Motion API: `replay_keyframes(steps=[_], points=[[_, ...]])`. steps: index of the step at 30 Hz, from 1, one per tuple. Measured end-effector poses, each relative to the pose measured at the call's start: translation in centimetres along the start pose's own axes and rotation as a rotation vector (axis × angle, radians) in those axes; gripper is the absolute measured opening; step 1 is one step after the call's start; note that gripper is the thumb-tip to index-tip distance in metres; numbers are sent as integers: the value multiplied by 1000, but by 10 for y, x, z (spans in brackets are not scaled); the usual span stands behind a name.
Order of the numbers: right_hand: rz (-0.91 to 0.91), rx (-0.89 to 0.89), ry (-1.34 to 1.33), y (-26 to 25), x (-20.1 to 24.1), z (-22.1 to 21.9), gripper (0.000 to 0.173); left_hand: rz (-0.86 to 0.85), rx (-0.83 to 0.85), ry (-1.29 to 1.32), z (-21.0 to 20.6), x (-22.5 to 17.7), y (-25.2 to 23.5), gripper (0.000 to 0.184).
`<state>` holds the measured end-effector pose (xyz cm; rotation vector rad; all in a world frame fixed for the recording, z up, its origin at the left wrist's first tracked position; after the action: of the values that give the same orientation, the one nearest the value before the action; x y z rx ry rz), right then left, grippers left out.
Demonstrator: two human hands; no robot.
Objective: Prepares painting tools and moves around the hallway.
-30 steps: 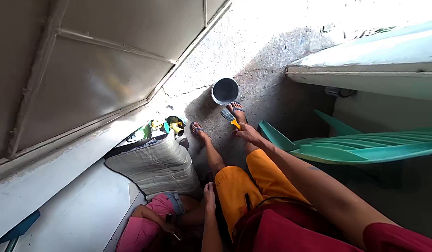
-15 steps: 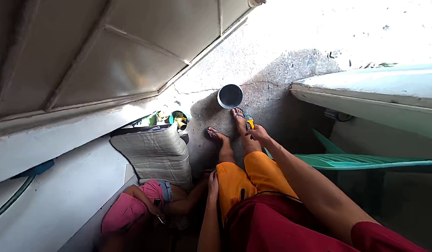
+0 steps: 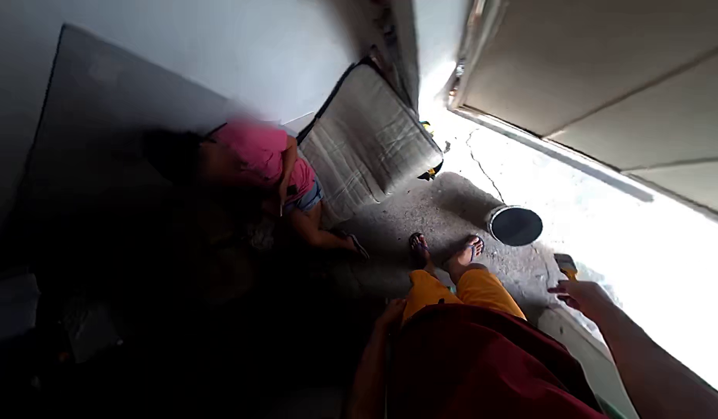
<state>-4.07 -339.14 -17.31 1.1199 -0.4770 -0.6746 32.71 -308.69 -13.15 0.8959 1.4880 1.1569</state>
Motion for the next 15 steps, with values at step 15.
replay_keyframes(steps=[15], points=[[316,-57,865,168,171,30,33,131,-530,965,-177,149,48,41]])
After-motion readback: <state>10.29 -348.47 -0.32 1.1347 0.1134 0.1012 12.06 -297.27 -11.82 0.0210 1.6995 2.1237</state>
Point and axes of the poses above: each hand's wrist, its own y-axis away from the middle knuckle, its own z-axis out of the back of the hand, x = y × z, the point moved 2 cm from there along -y, towards the middle knuckle, and after that the axes turned 7 degrees about y, right-handed, at the moved point
